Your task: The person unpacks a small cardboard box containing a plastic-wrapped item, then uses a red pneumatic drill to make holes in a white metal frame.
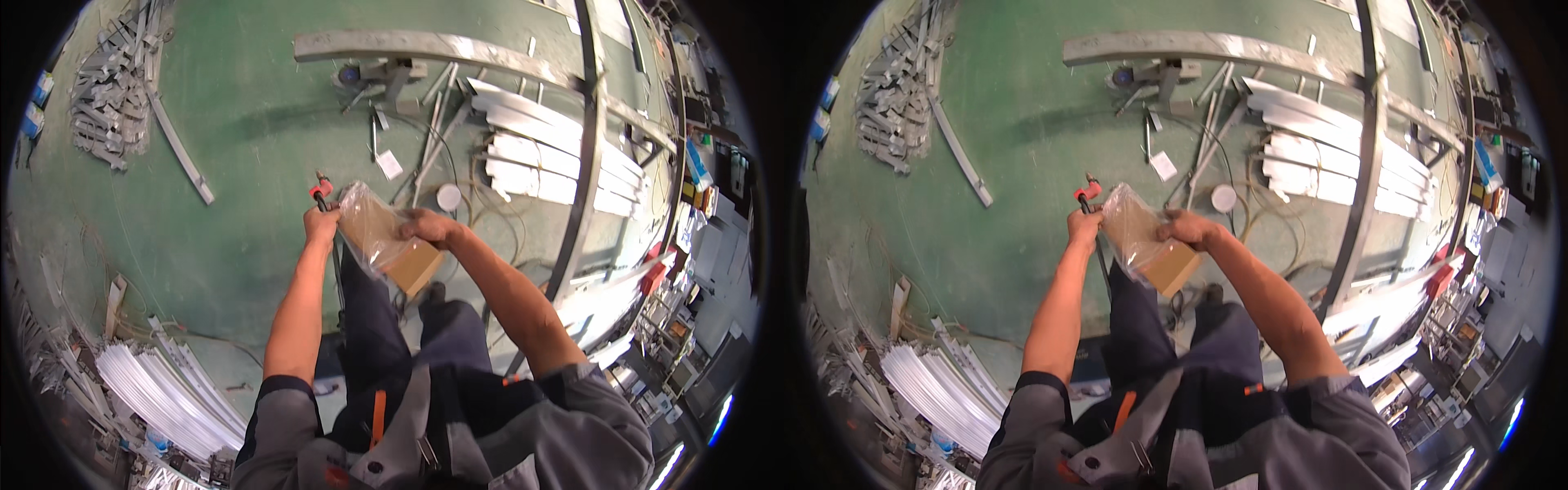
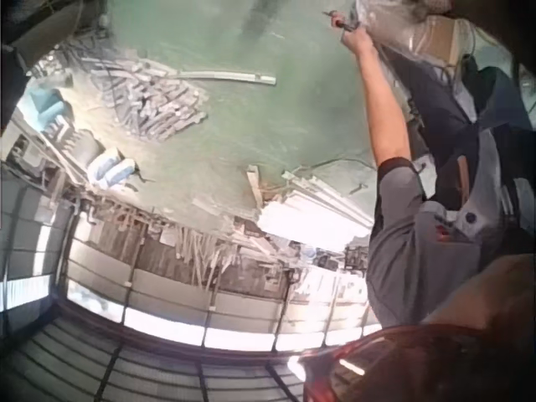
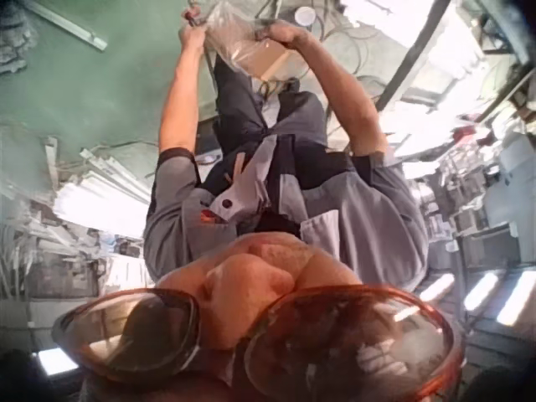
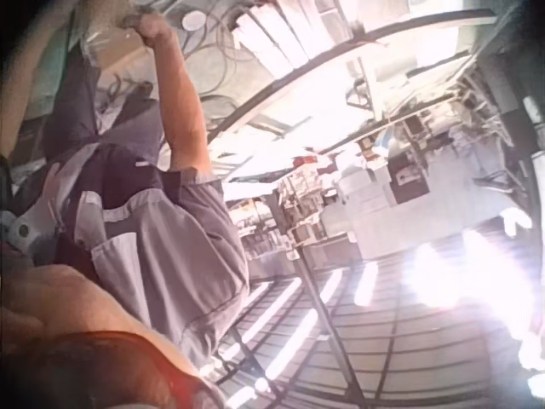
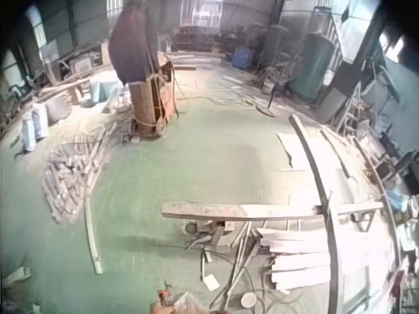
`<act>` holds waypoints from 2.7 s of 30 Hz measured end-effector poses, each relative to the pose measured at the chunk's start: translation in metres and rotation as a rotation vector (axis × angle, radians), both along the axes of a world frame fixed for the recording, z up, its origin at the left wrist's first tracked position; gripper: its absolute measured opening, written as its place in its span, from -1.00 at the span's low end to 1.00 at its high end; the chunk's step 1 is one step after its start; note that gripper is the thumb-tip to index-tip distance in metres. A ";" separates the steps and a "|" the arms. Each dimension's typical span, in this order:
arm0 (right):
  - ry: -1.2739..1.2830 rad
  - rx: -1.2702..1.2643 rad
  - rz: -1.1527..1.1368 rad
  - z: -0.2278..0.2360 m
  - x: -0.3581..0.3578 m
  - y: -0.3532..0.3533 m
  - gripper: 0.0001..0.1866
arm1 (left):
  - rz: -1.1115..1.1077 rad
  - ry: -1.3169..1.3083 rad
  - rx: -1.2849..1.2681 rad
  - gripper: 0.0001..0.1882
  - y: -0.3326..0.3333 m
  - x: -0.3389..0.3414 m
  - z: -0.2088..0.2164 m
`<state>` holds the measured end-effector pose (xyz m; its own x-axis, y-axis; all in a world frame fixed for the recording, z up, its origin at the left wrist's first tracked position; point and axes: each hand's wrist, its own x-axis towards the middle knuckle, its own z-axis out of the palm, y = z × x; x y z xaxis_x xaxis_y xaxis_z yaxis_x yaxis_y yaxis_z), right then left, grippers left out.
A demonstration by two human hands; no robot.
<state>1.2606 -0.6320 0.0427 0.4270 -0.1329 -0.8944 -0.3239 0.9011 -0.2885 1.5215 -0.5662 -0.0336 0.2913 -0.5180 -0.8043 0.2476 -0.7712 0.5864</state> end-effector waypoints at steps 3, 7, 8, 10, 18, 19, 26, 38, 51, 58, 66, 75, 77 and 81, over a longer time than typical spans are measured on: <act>0.048 0.031 0.093 -0.040 0.040 -0.066 -0.24 | -0.022 0.017 0.079 -0.77 -0.063 0.033 -0.052; 0.039 0.104 0.032 -0.121 0.086 -0.137 -0.30 | 0.122 -0.046 0.060 -0.79 -0.111 0.078 -0.171; 0.063 0.054 0.065 -0.137 0.096 -0.154 -0.30 | 0.170 -0.010 0.016 -0.76 -0.125 0.089 -0.190; 0.117 -0.104 0.184 -0.168 0.123 -0.185 -0.24 | 0.212 0.025 0.009 -0.72 -0.143 0.116 -0.228; 0.026 -0.378 -0.169 -0.377 0.140 -0.188 -0.20 | 0.150 0.045 -0.115 -0.65 -0.143 0.123 -0.264; 0.009 -0.472 -0.236 -0.412 0.119 -0.181 -0.22 | 0.183 0.088 -0.121 -0.66 -0.134 0.115 -0.261; 0.500 -0.995 0.373 -0.449 0.116 -0.164 -0.27 | 0.331 0.010 -0.084 -0.68 0.023 0.118 -0.171; 0.241 -0.620 1.108 -0.199 0.014 -0.026 -0.45 | 0.652 0.047 0.179 -0.80 0.150 0.006 0.010; -0.364 0.485 -0.057 0.093 -0.001 0.094 -0.22 | 0.120 -0.518 -0.236 -0.77 0.202 -0.234 0.261; -0.409 0.059 0.120 0.230 -0.011 0.089 -0.59 | 0.175 -0.460 -0.264 -0.77 0.244 -0.318 0.337; -0.852 0.369 0.256 0.337 0.061 0.084 -0.45 | 0.551 -0.871 0.049 -0.64 0.400 -0.352 0.278; -0.637 0.034 0.523 0.339 0.147 0.094 -0.46 | 2.212 0.192 -0.258 -0.59 0.563 -0.346 0.077; -0.482 -0.240 0.641 0.319 0.165 0.116 -0.48 | 2.530 0.205 -0.504 -0.62 0.587 -0.322 0.021; -0.148 -0.437 0.836 0.260 0.185 0.178 -0.49 | 2.682 0.147 -0.540 -0.56 0.620 -0.285 -0.088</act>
<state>1.4461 -0.4540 0.3025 0.6402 -0.0428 -0.7670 -0.7472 0.1973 -0.6347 1.2361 0.0533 -0.1212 0.2438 0.4365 -0.8660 -0.1031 0.8996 0.4244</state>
